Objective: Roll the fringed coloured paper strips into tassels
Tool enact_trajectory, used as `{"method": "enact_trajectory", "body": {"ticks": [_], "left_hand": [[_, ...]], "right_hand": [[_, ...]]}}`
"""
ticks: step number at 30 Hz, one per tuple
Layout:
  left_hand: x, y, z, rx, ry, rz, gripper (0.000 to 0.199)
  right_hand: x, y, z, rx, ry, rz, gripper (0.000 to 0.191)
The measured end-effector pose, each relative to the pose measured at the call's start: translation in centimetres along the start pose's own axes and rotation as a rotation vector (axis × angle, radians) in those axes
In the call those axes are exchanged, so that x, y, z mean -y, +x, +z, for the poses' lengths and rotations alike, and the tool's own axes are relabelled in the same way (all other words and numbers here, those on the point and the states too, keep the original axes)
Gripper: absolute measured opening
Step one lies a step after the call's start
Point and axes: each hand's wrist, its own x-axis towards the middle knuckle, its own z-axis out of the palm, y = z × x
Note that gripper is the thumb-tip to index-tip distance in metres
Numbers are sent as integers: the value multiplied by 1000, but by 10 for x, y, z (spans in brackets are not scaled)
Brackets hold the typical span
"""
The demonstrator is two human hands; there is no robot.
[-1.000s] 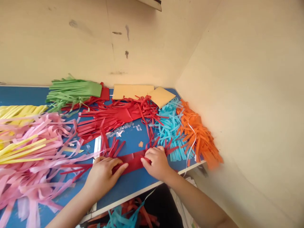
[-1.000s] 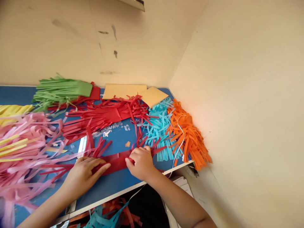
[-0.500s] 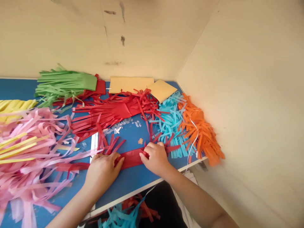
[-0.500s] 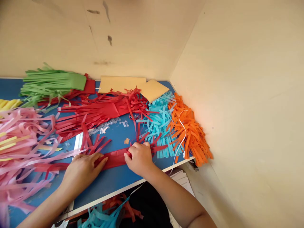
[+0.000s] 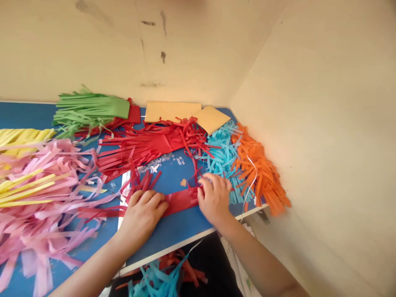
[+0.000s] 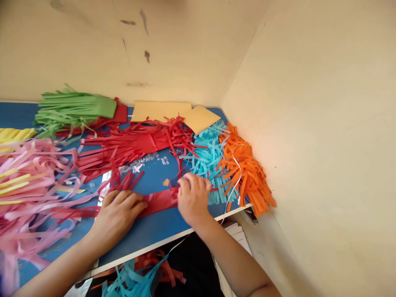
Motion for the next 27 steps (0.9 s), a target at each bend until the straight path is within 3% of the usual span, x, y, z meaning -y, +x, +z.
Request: {"method": "enact_trajectory", "body": {"ticks": [2,4,8,15,19,24,27], "left_hand": [[-2,1,-3,62,-33,92,24],[-4,-1,-6,79,-66,120,21],[-7,-8,-7,45,-65,61,22],[9,-20,3,-95,-81,26,25],[13,-20,5,-61,-175,-60,19],[19,-16,10,-47,-222,-133,19],[22,-15,10,-44,-264,-152,22]], "right_hand": [[2,-4,-1,157,129,-294,27],[1,-5,2,298,238,-470,35],[-9,4,4,363,307,-417,42],[-22,22,3,431,367,-397,24],[-24,24,8,403,383,-340,10],[-25,24,10,407,400,-328,25],[-25,26,14,412,391,-278,9]]}}
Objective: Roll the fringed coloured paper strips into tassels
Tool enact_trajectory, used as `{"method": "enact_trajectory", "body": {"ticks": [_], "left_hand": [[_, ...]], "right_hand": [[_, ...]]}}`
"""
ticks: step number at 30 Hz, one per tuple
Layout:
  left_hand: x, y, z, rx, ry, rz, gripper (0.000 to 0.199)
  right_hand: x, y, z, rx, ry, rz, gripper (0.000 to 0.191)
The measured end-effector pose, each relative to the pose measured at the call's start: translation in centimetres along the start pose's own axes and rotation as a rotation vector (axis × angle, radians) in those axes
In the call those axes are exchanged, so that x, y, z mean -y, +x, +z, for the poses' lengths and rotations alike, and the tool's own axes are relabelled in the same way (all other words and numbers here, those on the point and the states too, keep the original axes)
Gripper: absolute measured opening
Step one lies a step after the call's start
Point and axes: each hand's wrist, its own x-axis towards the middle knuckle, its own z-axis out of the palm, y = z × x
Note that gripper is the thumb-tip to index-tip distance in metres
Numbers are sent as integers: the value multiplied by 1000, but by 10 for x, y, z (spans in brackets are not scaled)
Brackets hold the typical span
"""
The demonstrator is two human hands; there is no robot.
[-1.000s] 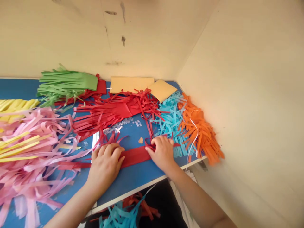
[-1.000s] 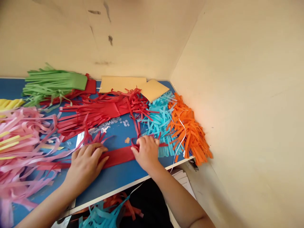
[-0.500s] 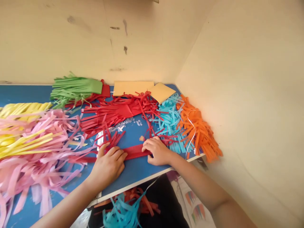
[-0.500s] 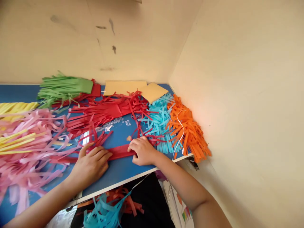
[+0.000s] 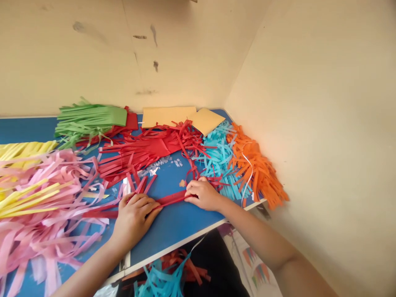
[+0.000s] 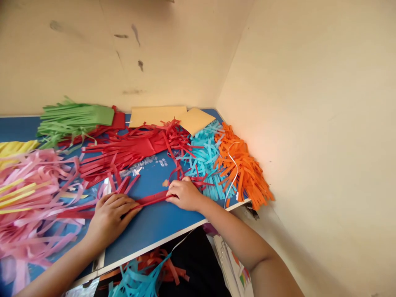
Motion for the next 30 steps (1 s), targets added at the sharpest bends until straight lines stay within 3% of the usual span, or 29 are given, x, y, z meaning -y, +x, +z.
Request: {"method": "enact_trajectory", "body": {"ticks": [5,10,18,20,22,24,27,30], "left_hand": [[-2,4,-2,-25,-21,-72,35],[-3,8,0,0,48,-155,43],[-4,15,0,114,145,-190,39],[-5,15,-1,76,195,-181,30],[-7,14,-3,-4,252,-79,19],[-12,15,-6,-49,293,81,19],[-22,16,-8,-43,302,222,26],[-28,17,-6,-64,300,236,19]], "right_hand": [[2,9,3,-41,-74,166,23],[9,12,5,-47,-120,247,26],[7,13,8,-23,-170,286,28],[10,11,7,-95,-225,307,24],[14,7,7,-218,-320,237,16],[18,3,7,-255,-392,22,10],[17,3,11,-134,-406,-272,15],[11,9,16,-77,-434,-307,21]]}}
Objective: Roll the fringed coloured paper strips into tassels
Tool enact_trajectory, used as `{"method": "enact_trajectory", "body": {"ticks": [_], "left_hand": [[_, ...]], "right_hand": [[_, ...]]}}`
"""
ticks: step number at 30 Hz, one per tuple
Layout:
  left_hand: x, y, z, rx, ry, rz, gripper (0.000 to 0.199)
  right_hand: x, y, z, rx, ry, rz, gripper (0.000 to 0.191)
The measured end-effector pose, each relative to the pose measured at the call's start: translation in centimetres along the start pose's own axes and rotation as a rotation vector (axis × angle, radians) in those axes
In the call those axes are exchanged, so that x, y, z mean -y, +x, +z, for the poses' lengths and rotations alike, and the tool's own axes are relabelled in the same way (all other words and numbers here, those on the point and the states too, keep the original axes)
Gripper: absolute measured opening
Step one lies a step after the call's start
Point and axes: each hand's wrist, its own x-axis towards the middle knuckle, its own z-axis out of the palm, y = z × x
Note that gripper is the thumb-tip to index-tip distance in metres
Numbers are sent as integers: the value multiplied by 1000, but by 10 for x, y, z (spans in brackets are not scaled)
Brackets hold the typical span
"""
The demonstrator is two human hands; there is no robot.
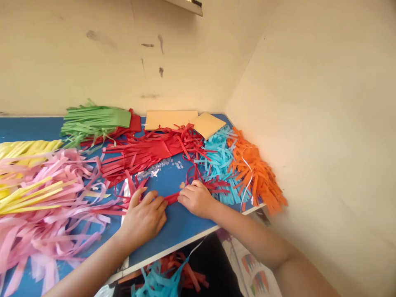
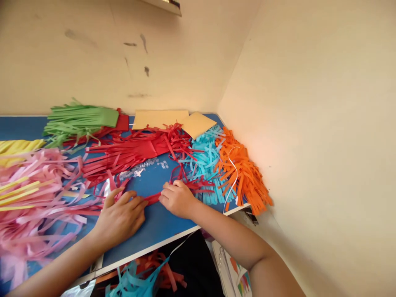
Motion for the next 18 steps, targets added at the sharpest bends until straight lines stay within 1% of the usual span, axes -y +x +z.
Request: {"method": "enact_trajectory", "body": {"ticks": [3,6,7,9,11,13,15,18], "left_hand": [[-2,1,5,-26,3,-26,20],[-1,3,11,-33,-9,-55,21],[0,3,12,-37,-16,-63,22],[1,3,13,-51,-24,-72,23],[3,-1,13,-63,-30,-59,23],[7,-8,12,-68,-43,-41,23],[13,-16,12,-68,-83,-52,24],[22,-26,13,-36,-191,-142,27]], "right_hand": [[-5,7,0,58,26,79,23],[-1,16,-9,111,74,171,20],[2,18,-11,104,70,171,17],[9,22,-13,64,27,116,19],[12,21,-10,41,-17,43,18],[9,14,-4,35,-4,49,21],[-1,3,0,11,79,151,24],[-18,-12,0,-17,248,339,19]]}}
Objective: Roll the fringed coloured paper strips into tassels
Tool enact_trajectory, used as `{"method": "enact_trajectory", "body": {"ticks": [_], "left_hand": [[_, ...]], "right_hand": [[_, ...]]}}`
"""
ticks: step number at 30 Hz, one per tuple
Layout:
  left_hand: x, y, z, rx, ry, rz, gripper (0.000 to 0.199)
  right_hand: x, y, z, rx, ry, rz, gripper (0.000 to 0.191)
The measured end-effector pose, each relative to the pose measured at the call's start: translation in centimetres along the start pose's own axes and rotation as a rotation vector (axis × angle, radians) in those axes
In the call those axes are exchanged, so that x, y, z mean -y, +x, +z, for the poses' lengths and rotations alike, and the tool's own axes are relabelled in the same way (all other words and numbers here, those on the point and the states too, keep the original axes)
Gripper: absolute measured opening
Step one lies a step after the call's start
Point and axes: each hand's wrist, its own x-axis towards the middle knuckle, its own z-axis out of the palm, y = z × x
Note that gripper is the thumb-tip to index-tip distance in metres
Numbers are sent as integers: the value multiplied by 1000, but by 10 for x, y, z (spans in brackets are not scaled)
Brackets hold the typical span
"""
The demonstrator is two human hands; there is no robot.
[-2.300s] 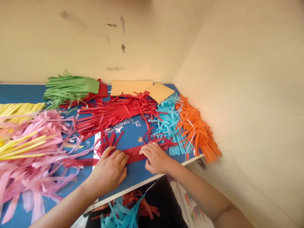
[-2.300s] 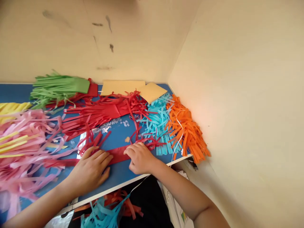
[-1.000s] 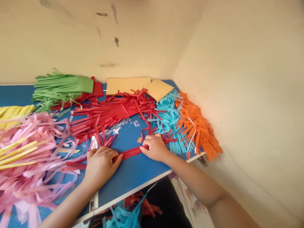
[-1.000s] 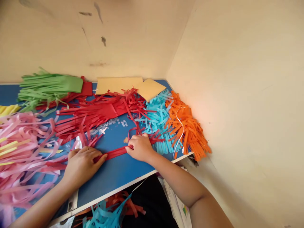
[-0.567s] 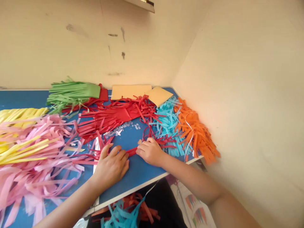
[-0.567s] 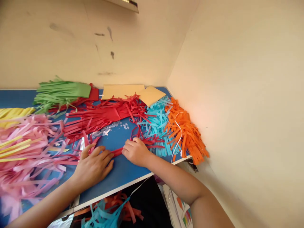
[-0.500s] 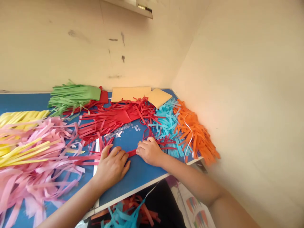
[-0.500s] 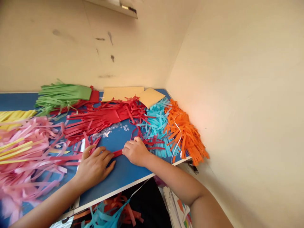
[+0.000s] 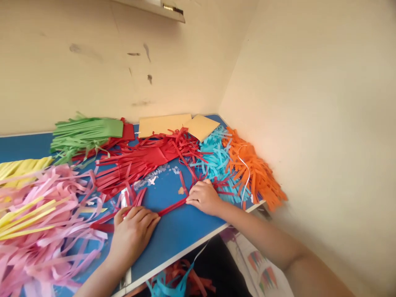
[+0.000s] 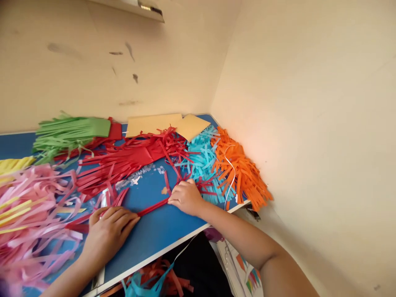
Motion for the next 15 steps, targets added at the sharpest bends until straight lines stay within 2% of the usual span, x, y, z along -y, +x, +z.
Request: {"method": "enact_trajectory", "body": {"ticks": [4,9,15], "left_hand": [[4,-2,1,55,-103,-135,33],[0,6,-2,107,-83,-171,35],[1,17,-5,315,-37,-231,22]], "right_hand": [[-6,1,-11,75,95,126,14],[4,13,-13,123,40,242,17],[8,19,-18,199,22,301,12]]}}
